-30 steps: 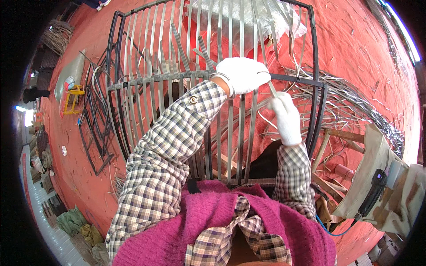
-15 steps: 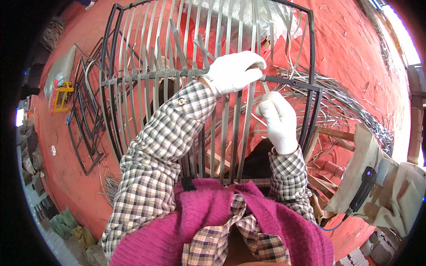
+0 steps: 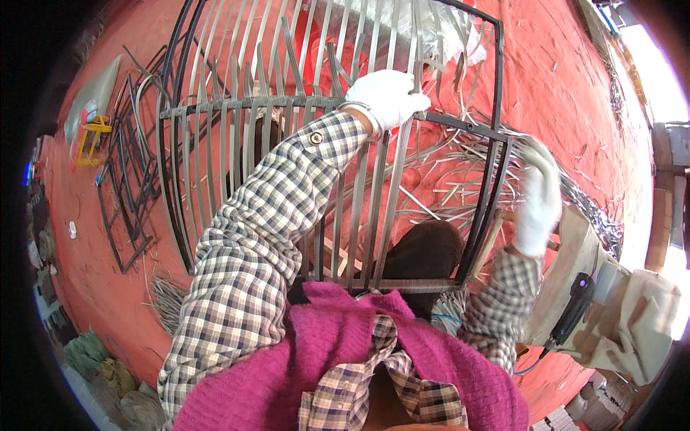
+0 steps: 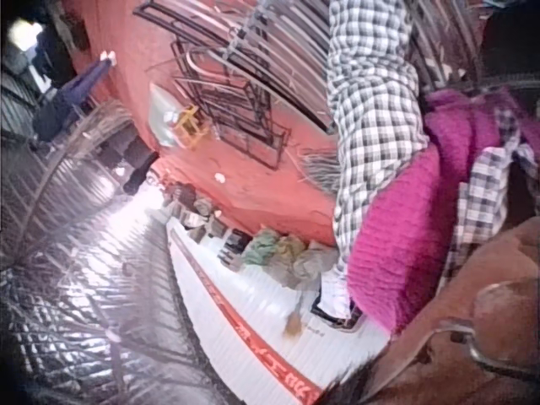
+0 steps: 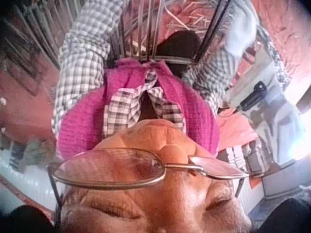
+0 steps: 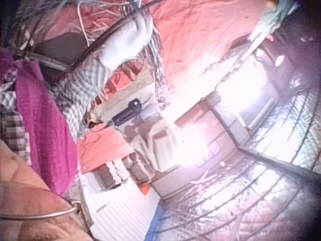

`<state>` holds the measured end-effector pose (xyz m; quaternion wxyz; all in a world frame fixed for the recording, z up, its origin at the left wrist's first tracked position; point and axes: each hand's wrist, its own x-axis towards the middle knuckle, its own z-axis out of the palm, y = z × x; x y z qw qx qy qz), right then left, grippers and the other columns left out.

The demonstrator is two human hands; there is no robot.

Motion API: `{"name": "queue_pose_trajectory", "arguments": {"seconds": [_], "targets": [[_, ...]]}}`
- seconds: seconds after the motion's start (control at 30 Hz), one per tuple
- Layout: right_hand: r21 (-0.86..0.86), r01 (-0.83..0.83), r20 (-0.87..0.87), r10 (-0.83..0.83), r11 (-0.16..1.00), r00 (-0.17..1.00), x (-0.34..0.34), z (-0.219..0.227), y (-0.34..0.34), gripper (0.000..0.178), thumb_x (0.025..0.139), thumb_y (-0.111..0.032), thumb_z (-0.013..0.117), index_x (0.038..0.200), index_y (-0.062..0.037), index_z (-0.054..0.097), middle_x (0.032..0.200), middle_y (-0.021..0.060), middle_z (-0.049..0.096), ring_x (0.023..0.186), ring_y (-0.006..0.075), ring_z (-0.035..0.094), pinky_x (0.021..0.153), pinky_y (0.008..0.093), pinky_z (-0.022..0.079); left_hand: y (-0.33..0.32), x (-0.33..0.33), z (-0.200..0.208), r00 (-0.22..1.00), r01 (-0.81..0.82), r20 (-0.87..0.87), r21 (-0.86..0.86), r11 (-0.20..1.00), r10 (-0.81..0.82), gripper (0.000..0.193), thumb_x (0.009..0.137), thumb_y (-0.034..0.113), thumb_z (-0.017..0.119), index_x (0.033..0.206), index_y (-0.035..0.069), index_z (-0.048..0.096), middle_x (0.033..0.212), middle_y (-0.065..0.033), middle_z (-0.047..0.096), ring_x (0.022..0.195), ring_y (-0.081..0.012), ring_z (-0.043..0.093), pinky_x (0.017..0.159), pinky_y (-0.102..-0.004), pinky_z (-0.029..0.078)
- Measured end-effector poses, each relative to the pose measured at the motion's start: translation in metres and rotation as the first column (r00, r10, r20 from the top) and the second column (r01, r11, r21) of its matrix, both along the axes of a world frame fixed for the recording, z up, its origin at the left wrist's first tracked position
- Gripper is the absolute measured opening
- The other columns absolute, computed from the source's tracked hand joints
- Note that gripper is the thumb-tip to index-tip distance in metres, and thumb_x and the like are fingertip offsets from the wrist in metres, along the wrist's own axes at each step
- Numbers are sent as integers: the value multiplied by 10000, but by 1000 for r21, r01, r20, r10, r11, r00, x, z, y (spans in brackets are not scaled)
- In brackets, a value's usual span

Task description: The person repeatedly threads thin metal rods through a rectangular metal frame and secures them with a handheld tool. The person adjusts the frame orientation and continues inserting and fastening rods across the frame surface.

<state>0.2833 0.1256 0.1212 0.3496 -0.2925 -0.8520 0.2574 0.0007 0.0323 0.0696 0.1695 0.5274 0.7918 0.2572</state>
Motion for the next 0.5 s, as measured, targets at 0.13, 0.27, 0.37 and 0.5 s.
{"name": "queue_pose_trajectory", "arguments": {"seconds": [0.13,0.27,0.37,0.5], "targets": [[293,612,238,-676,734,697,190,6,19,322,921,-173,564,1153,42,621,1198,182,620,1157,300,559,1009,382,415,4,0,-6,1000,14,-1,29,999,-14,466,887,497,540,885,64,713,873,-168,663,868,-342,629,794,-428,482],[487,824,531,-847,290,-15,340,-9,2,534,876,-307,583,1300,11,520,1282,241,556,1187,367,527,1031,429,391,6,2,-5,1000,-8,-18,-5,1000,8,462,902,487,526,905,63,710,892,-162,663,887,-338,625,815,-428,479],[585,737,527,-849,340,-27,394,-28,10,542,860,-275,606,1337,-42,494,1307,209,531,1198,360,523,1024,438,408,5,3,3,1000,-14,-11,-37,999,14,486,883,509,524,928,57,696,959,-164,661,939,-341,623,845,-430,477],[485,849,559,-821,209,-117,421,-37,53,572,846,-278,619,1369,-101,468,1317,209,530,1194,354,536,1007,432,430,1,6,13,999,-27,24,-112,993,30,505,852,516,514,991,60,683,1063,-171,658,1023,-339,620,902,-436,470]]}}
